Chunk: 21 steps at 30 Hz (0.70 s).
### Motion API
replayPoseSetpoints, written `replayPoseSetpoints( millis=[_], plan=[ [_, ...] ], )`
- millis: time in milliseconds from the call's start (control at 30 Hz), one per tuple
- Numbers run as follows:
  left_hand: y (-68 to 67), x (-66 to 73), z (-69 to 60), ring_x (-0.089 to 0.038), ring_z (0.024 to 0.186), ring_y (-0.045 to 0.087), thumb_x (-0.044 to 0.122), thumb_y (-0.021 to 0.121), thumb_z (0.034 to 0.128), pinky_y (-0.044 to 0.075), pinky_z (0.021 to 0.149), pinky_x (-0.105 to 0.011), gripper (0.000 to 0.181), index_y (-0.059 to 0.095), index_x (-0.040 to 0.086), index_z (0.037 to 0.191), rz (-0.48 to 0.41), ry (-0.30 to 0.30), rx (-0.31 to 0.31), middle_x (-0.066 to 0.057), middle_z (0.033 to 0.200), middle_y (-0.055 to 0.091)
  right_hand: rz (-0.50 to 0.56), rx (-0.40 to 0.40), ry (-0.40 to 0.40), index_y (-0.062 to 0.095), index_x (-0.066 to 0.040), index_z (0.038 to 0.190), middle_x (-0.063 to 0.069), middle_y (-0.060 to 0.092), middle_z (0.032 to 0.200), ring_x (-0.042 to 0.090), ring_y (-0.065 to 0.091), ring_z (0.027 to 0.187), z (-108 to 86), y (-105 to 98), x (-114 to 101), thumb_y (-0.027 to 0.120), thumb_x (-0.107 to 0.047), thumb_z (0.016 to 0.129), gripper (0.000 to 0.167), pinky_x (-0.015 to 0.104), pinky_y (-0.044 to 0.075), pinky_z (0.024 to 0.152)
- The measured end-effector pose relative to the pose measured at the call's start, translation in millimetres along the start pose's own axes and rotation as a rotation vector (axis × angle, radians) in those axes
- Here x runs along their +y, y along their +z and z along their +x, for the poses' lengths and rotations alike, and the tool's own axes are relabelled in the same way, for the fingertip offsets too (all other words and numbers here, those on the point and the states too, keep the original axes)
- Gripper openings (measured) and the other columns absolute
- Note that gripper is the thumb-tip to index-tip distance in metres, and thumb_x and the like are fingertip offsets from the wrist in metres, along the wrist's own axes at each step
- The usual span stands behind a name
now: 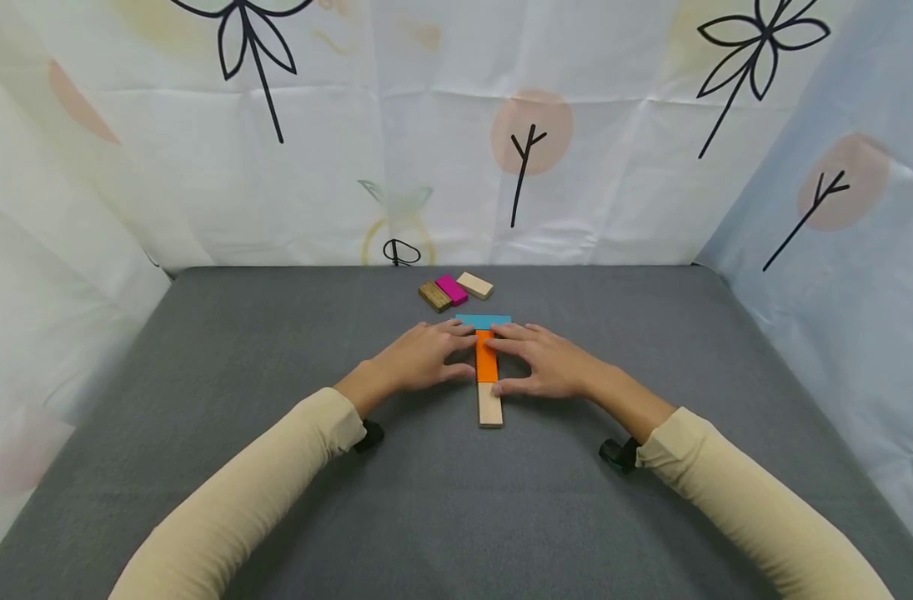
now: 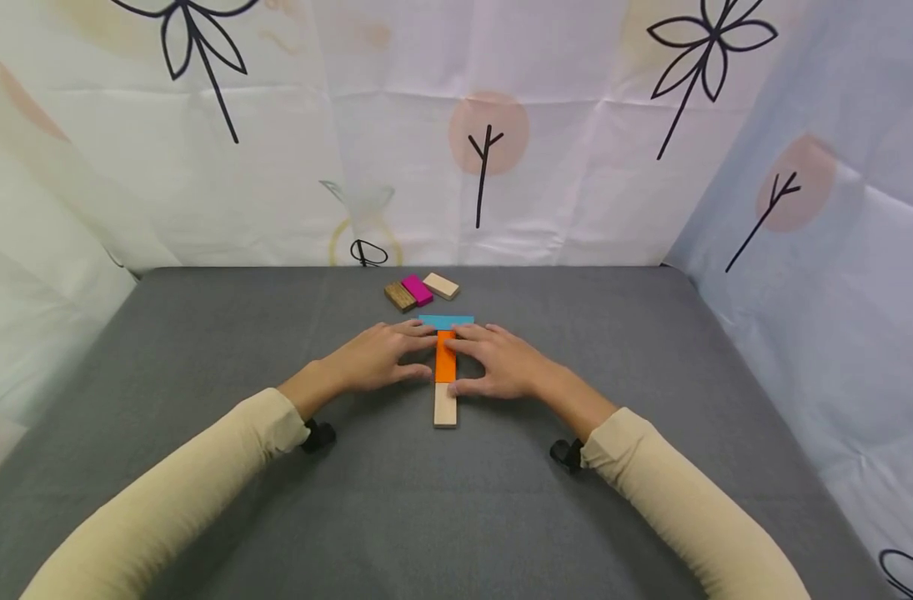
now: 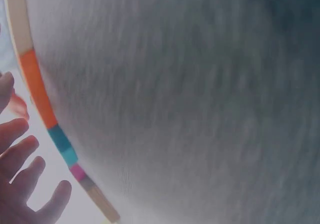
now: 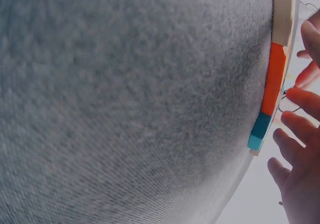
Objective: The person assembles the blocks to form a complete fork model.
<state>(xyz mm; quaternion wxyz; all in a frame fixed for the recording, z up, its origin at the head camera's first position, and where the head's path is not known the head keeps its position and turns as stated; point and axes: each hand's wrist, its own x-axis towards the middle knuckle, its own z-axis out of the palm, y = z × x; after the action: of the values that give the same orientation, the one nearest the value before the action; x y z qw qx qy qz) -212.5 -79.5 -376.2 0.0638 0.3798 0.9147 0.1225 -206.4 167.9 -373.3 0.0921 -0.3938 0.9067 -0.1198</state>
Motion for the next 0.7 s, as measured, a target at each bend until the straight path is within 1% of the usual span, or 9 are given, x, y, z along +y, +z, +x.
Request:
replayPoseSetpoints(
  millis=[100, 233, 333, 533, 600, 700],
  plan=[
    [-5.1, -5.2, 0.9, -0.028, 0.145, 0.035, 0.041, 0.062, 0.0982, 0.036, 0.108, -0.058, 0.058, 0.052, 0.009, 0.146, 0.001, -0.039, 0.033, -0.01, 0.153, 0.044, -0.012, -0.004, -0.028, 0.048, -0.008, 0.149, 0.014, 0.032, 0.159, 0.03, 0.03, 0.147, -0.8, 0, -2, 0.065, -0.057, 0.091, 0.077, 0.056, 0.017, 0.118],
    [-10.4, -11.1, 4.0, -0.028, 0.141, 0.041, 0.038, 0.062, 0.0991, 0.039, 0.107, -0.053, 0.055, 0.054, 0.008, 0.144, 0.01, -0.069, 0.067, -0.011, 0.151, 0.047, -0.034, -0.033, -0.047, 0.049, -0.007, 0.147, 0.012, 0.037, 0.157, 0.028, 0.031, 0.147, -1.0, 0, -5, 0.065, -0.055, 0.091, 0.076, 0.054, 0.018, 0.119],
    [-13.1, -14.3, 6.8, -0.028, 0.138, 0.046, 0.035, 0.063, 0.099, 0.041, 0.106, -0.051, 0.053, 0.055, 0.008, 0.143, 0.015, -0.084, 0.082, -0.012, 0.15, 0.048, -0.029, -0.049, -0.053, 0.05, -0.005, 0.147, 0.012, 0.041, 0.155, 0.027, 0.032, 0.146, -1.3, 0, -8, 0.066, -0.052, 0.092, 0.074, 0.051, 0.02, 0.119],
    [-17.9, -19.4, 11.4, -0.03, 0.139, 0.043, 0.032, 0.063, 0.099, 0.036, 0.109, -0.055, 0.054, 0.053, 0.007, 0.145, 0.007, -0.119, 0.082, -0.013, 0.152, 0.046, -0.015, -0.071, -0.04, 0.049, -0.004, 0.147, 0.013, 0.042, 0.154, 0.033, 0.036, 0.144, -1.6, -1, -12, 0.065, -0.049, 0.093, 0.072, 0.052, 0.027, 0.116],
    [-19.3, -21.1, 13.9, -0.03, 0.14, 0.042, 0.032, 0.063, 0.099, 0.033, 0.11, -0.058, 0.054, 0.052, 0.007, 0.146, 0.002, -0.132, 0.084, -0.012, 0.152, 0.046, -0.016, -0.076, -0.033, 0.049, -0.004, 0.147, 0.012, 0.041, 0.155, 0.034, 0.036, 0.144, -1.4, -1, -12, 0.065, -0.049, 0.093, 0.072, 0.053, 0.028, 0.115],
    [-20.9, -23.5, 18.9, -0.03, 0.141, 0.042, 0.033, 0.063, 0.0991, 0.032, 0.111, -0.058, 0.055, 0.051, 0.008, 0.146, 0.006, -0.15, 0.09, -0.011, 0.151, 0.047, -0.021, -0.082, -0.031, 0.049, -0.004, 0.147, 0.012, 0.041, 0.155, 0.036, 0.036, 0.143, -1.0, -1, -13, 0.065, -0.049, 0.093, 0.072, 0.054, 0.03, 0.114]
  ],
)
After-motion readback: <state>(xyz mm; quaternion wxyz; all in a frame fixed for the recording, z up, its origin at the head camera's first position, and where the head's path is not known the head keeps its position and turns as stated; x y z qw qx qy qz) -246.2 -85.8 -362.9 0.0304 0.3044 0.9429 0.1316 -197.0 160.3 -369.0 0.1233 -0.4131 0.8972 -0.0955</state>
